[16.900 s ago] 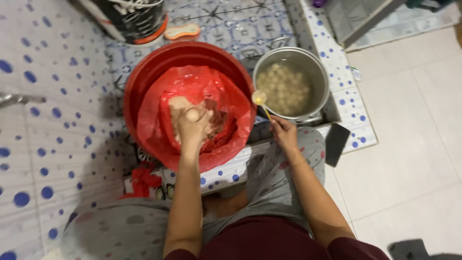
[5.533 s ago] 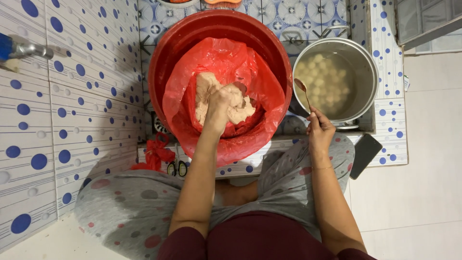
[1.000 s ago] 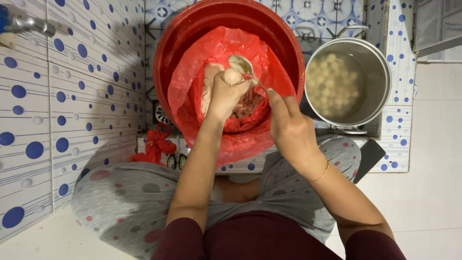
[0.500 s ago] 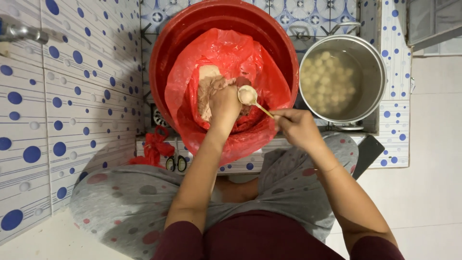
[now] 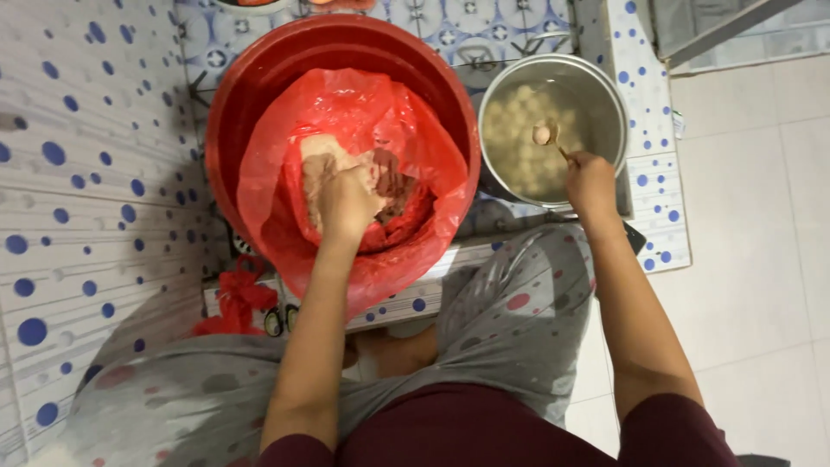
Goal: A person manually forms meatballs by squeezing meat paste through their hand and scooping the balls into a pot of water with a spoon.
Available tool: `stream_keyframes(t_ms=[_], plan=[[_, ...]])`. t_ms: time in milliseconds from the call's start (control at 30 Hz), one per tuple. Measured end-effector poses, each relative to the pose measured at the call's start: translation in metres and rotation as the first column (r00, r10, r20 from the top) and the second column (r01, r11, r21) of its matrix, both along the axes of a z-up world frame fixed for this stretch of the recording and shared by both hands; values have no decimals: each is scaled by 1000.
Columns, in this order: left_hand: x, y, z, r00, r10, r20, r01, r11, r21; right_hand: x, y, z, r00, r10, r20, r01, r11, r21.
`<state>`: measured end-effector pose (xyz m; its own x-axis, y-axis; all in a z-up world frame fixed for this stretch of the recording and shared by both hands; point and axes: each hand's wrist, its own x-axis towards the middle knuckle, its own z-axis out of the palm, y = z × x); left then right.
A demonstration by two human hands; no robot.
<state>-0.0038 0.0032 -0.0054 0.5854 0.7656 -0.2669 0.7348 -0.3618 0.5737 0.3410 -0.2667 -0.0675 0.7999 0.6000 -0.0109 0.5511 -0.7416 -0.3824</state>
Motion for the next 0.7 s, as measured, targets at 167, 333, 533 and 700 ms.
stream_keyframes(t_ms=[167,333,533,700], plan=[[-7,6,-38,998,44,-54,-42,998,40,4,-3,-9,997,-21,73,35,979,-202],[-10,7,-26,997,47,-58,-45,998,34,10,-6,-15,996,-52,69,69,962,-264],[6,19,-11,995,-36,-96,33,999,-38,-10,-12,8,998,-61,-33,64,993,99],[30,23,-90,840,-372,-394,344,928,-141,-69,-30,19,998,-49,-30,57,897,439]])
